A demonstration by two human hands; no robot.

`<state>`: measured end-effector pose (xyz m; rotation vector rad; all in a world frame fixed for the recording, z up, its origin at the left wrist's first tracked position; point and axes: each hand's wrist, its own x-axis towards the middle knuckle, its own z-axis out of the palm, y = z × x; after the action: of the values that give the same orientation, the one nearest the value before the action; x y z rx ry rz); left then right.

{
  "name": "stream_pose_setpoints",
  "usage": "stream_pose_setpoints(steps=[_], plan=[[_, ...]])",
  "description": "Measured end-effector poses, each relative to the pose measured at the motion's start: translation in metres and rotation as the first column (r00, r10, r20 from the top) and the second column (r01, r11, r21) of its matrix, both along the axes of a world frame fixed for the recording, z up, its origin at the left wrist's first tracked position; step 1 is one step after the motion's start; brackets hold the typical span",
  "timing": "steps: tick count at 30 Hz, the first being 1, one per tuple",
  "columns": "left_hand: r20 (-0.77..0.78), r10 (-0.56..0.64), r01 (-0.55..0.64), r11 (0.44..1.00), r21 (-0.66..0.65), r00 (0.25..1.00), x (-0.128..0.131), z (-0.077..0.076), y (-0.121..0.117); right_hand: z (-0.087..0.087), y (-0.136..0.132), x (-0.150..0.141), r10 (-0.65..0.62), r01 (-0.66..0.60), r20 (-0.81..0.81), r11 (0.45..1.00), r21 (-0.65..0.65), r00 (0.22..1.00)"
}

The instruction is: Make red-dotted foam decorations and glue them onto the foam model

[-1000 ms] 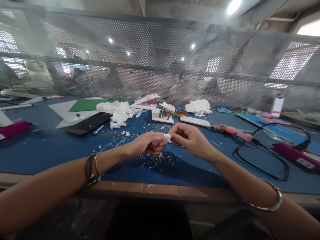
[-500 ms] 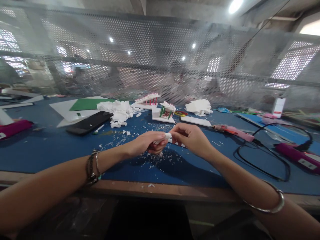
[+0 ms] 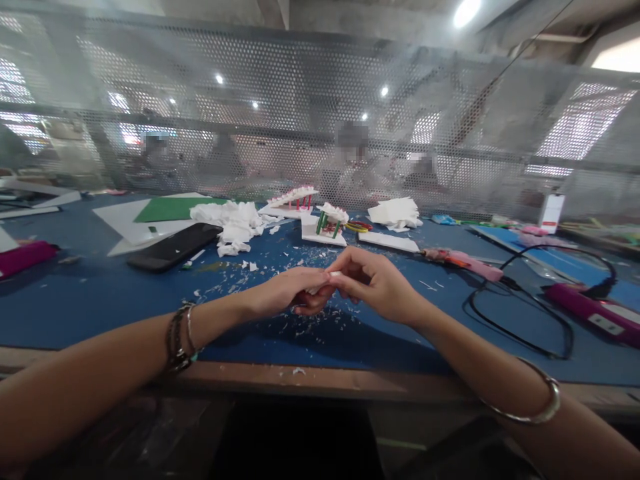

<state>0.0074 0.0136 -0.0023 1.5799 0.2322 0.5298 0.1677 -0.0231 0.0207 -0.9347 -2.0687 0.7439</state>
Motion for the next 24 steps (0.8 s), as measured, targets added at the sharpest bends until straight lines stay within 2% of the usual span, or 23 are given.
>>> stream_pose_setpoints(steps=[5, 10, 14, 19, 21, 24], plan=[[0.030, -0.031, 0.034, 0.993, -0.113, 0.999, 0.000, 0.001, 0.000, 0.000, -0.001, 0.001, 0.062, -0.066, -0.058, 0.996, -0.056, 0.996], [0.037, -0.023, 0.027, 0.994, -0.103, 0.999, -0.001, 0.004, 0.000, 0.001, -0.002, 0.001, 0.083, -0.098, -0.141, 0.989, -0.106, 0.987], [0.021, -0.031, 0.032, 0.997, -0.065, 0.999, 0.000, 0.004, -0.001, 0.000, -0.001, -0.001, 0.044, -0.060, -0.166, 0.993, -0.097, 0.985], [-0.007, -0.019, 0.018, 0.997, -0.080, 1.000, 0.000, 0.002, -0.001, 0.002, 0.001, 0.002, 0.041, -0.042, -0.035, 0.998, -0.045, 0.999], [0.016, 0.016, -0.015, 0.997, -0.077, 1.000, 0.000, 0.002, -0.001, 0.006, 0.004, 0.008, 0.024, -0.026, 0.048, 0.999, 0.044, 0.999], [0.094, 0.105, -0.101, 0.994, -0.042, 0.990, -0.001, 0.004, 0.002, 0.011, 0.012, 0.021, -0.163, 0.086, 0.292, 0.961, 0.262, 0.942]])
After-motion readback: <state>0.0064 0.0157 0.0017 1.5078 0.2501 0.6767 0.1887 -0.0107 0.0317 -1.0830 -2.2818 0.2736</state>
